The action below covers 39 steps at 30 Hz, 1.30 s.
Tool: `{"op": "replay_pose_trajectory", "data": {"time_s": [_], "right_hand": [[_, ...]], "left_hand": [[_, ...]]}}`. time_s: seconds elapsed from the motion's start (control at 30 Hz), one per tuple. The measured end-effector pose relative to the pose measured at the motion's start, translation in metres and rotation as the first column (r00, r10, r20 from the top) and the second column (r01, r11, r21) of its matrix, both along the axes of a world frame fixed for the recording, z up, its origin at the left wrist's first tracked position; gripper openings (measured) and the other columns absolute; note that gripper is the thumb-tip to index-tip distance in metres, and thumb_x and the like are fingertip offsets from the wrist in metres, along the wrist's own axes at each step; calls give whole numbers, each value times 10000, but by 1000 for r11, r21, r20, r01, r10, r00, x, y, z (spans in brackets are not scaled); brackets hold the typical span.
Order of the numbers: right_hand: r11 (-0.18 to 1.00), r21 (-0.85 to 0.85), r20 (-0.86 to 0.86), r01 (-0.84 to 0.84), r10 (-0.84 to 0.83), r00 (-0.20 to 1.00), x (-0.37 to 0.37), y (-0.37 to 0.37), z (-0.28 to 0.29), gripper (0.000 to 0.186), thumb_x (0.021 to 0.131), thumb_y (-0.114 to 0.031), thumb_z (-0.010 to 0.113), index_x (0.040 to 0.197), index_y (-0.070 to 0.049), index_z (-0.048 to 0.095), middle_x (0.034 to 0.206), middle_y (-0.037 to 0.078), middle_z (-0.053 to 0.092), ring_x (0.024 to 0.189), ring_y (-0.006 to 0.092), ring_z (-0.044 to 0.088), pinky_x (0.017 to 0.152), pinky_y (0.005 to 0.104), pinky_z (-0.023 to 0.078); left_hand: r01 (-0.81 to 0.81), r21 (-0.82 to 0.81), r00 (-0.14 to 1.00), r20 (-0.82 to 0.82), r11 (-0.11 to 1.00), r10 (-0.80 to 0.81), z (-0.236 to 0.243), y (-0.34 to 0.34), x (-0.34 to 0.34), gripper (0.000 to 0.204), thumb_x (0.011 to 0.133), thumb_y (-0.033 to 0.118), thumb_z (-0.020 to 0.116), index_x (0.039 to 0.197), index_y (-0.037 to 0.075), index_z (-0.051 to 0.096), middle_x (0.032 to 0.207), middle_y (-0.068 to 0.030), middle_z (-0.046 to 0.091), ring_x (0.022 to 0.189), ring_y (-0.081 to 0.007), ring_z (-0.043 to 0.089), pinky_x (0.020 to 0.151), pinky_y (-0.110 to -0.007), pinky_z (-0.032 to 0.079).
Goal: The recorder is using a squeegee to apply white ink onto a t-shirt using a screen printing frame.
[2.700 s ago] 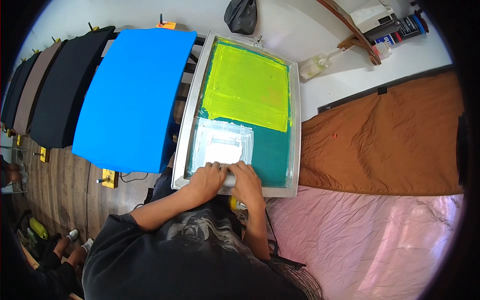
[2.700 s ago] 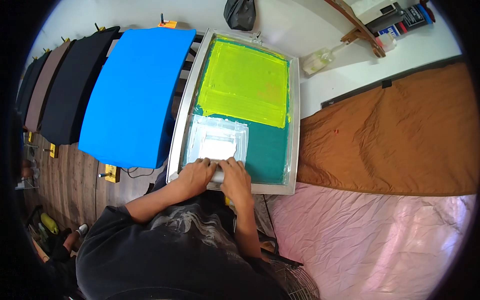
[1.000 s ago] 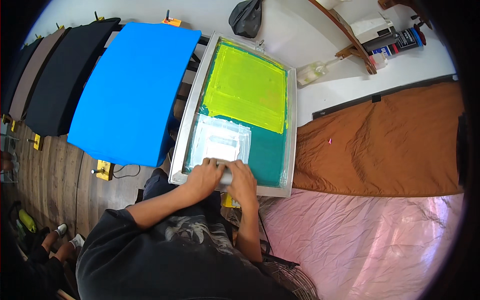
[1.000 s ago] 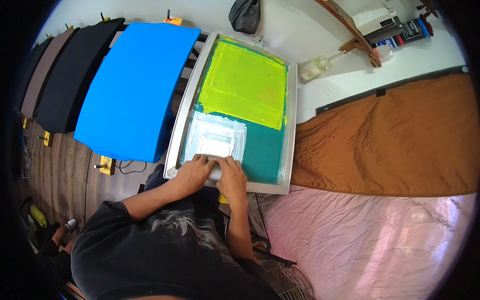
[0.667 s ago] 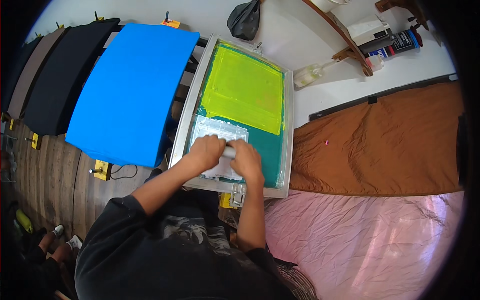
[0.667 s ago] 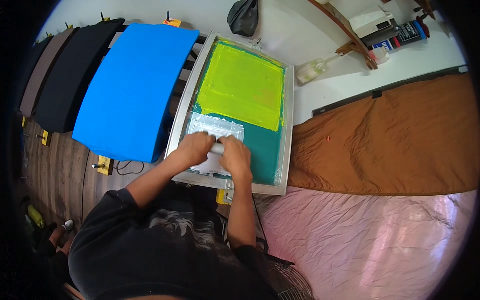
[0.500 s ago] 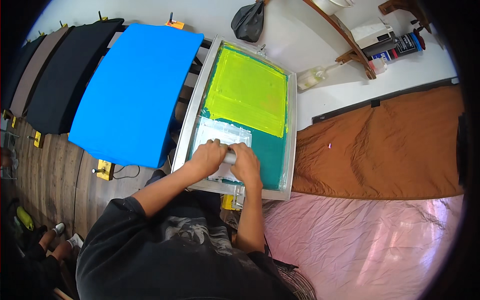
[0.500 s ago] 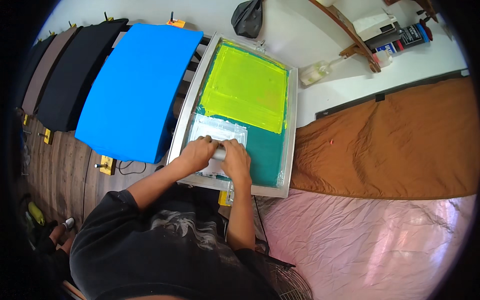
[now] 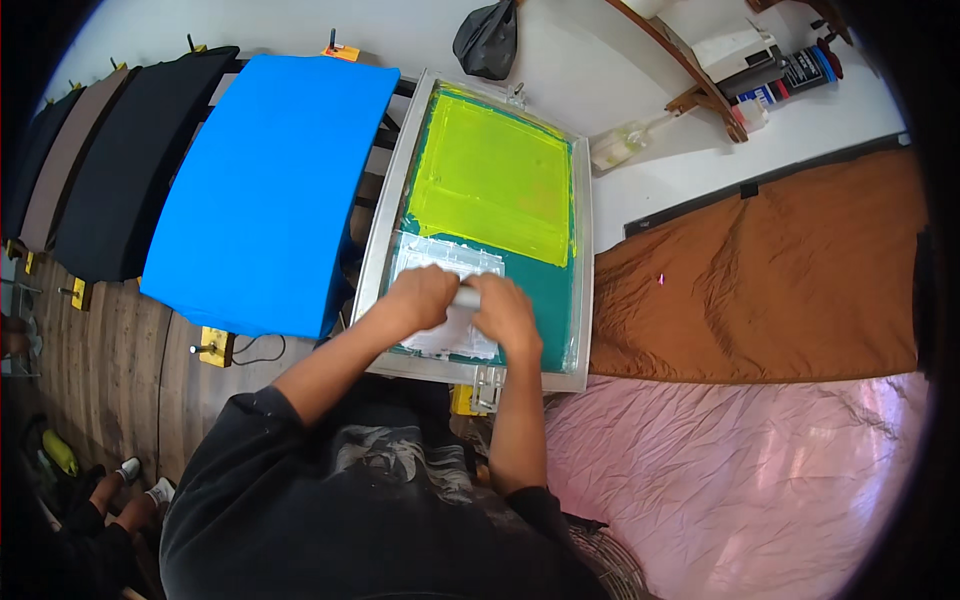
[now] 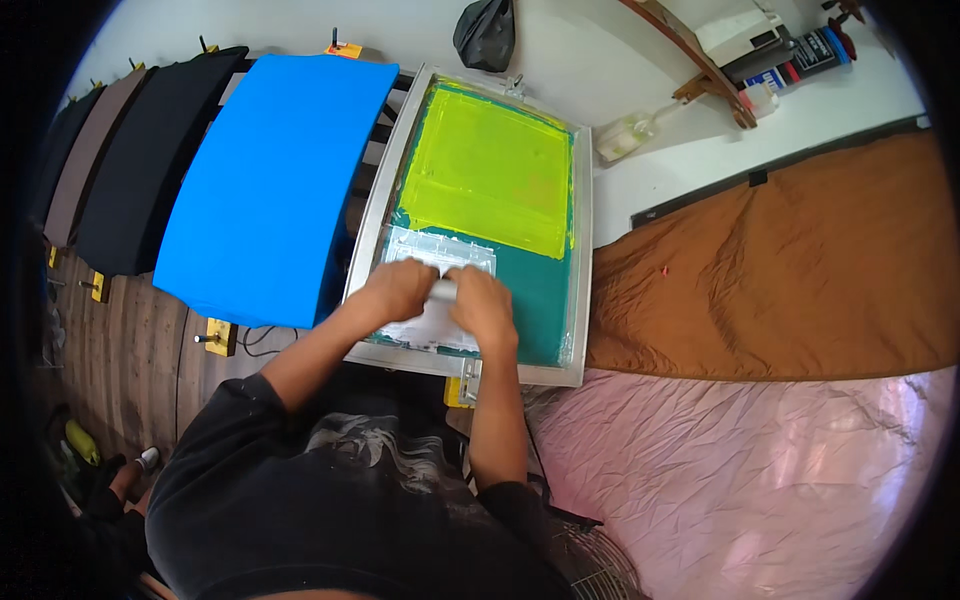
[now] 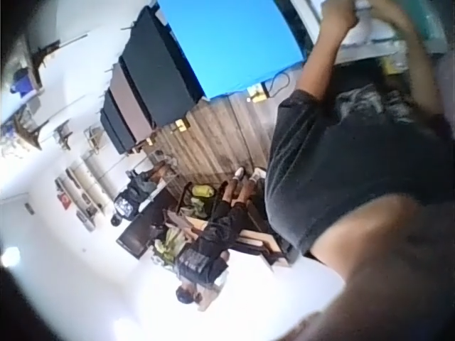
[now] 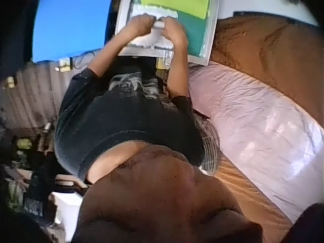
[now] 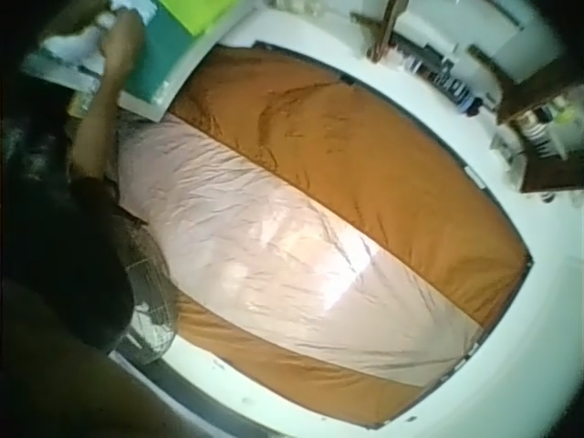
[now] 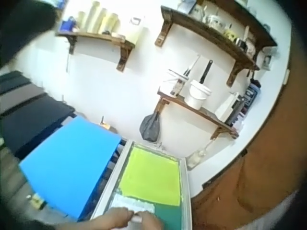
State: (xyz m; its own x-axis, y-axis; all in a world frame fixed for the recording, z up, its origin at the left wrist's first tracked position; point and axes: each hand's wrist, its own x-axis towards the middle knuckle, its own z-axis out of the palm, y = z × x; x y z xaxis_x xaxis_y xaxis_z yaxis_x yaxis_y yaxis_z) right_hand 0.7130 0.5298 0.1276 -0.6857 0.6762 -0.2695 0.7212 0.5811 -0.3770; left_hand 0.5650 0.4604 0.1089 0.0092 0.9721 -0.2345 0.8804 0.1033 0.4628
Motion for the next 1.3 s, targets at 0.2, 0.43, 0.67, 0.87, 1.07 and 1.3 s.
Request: {"op": "replay_pose_trajectory", "data": {"time_s": [0.2,0.43,0.67,0.87,1.07,1.3], "right_hand": [[1000,-2,20,21,-21,1000,-25,22,-7,354,693,4,597,1014,-108,698,983,160,685,961,360,643,818,455,515],[1000,11,-36,23,-23,999,-18,9,-20,316,710,3,593,999,-82,687,998,169,659,976,370,623,828,463,512],[997,-77,-24,-1,-1,1000,15,-45,-3,406,662,30,632,1054,-71,665,1014,167,633,996,385,588,846,471,497],[987,-151,57,-52,61,997,10,-36,8,289,667,-3,614,948,-48,666,920,191,660,933,394,618,811,480,502],[998,-57,7,-38,38,999,-36,14,5,320,683,-36,622,994,-83,683,964,179,680,927,378,642,798,475,516],[999,28,-46,-30,32,998,-31,-8,-17,331,701,16,600,1006,-87,678,982,148,639,962,364,615,816,464,515]], "left_hand": [[17,-67,997,-79,998,-22,-1,26,-22,230,724,84,691,946,33,656,926,-202,685,884,-348,687,762,-423,557],[62,61,994,-95,996,-56,-17,11,-17,224,705,56,664,926,36,628,870,-194,655,795,-366,669,710,-443,551],[36,14,999,15,999,-36,0,-51,20,228,670,3,651,896,6,626,837,-192,648,784,-369,666,705,-439,546],[162,-241,987,43,957,-157,24,-34,5,222,724,52,619,935,34,684,898,-230,685,877,-369,676,755,-438,549],[48,-132,995,-86,990,-59,22,12,-36,222,717,26,611,931,35,671,877,-212,682,873,-368,670,767,-451,546],[31,19,998,-59,999,-30,0,-10,-31,214,689,-5,606,897,21,650,825,-212,667,785,-387,666,706,-457,543]]}}
